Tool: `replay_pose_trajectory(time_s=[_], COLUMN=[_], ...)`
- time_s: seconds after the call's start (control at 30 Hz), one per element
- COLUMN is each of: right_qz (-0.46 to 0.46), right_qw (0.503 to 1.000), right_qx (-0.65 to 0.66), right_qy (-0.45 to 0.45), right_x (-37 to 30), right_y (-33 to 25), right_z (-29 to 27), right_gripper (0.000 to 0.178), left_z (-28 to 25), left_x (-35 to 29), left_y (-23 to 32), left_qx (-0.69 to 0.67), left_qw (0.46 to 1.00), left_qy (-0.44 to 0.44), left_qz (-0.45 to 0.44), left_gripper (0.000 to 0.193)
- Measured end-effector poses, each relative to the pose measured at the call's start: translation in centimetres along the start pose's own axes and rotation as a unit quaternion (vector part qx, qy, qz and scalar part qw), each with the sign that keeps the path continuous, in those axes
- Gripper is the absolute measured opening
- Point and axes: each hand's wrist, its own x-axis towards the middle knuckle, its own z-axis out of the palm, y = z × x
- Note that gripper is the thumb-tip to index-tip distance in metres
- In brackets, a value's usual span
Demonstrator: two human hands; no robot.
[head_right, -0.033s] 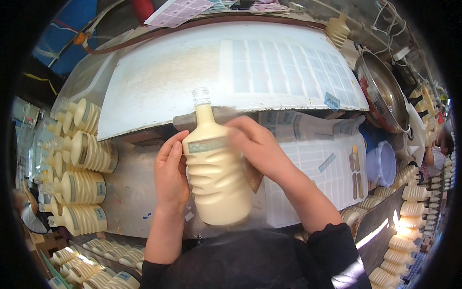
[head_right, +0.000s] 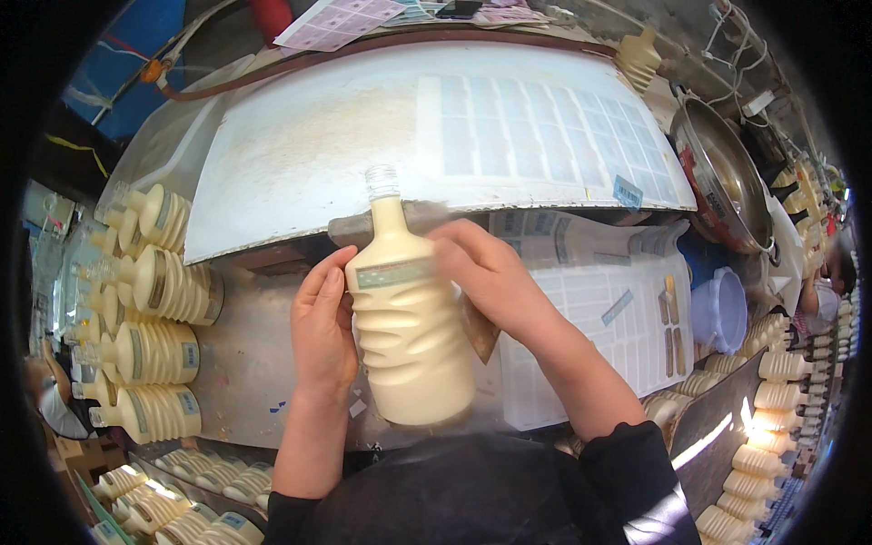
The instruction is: The person repeatedly picks up cream-colored plastic bottles, applies rectangular labels to their sides, and places them on a nearby tray. The person handles each bottle one at a time, rotating it to align the label before setting it down.
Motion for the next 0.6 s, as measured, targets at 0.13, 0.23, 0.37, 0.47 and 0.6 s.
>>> replay_pose_trajectory(time_s=[0.13,0.23,0.37,0.47,0.6], right_qz=[0.007,0.021,0.028,0.029,0.030], right_qw=[0.999,0.999,0.999,0.999,0.999], right_qx=[-0.032,-0.039,-0.029,-0.017,-0.011], right_qy=[0.007,0.000,0.000,-0.002,-0.001], right_x=[-0.1,0.1,0.2,0.1,0.1], right_y=[0.3,0.4,0.5,0.4,0.4], right_z=[0.2,0.2,0.2,0.3,0.2], right_gripper=[0.036,0.036,0.036,0.035,0.034], left_z=[0.2,0.7,1.0,1.1,1.1], left_x=[-0.4,-0.7,-0.7,-0.8,-0.7], left_y=[0.4,0.5,0.3,0.4,0.3], left_qx=[-0.049,-0.052,-0.048,-0.054,-0.047], left_qw=[0.998,0.998,0.999,0.998,0.999], left_qy=[-0.013,-0.009,-0.008,-0.007,-0.011], left_qz=[-0.033,-0.025,-0.006,-0.006,-0.006], left_gripper=[0.033,0.033,0.035,0.036,0.036])
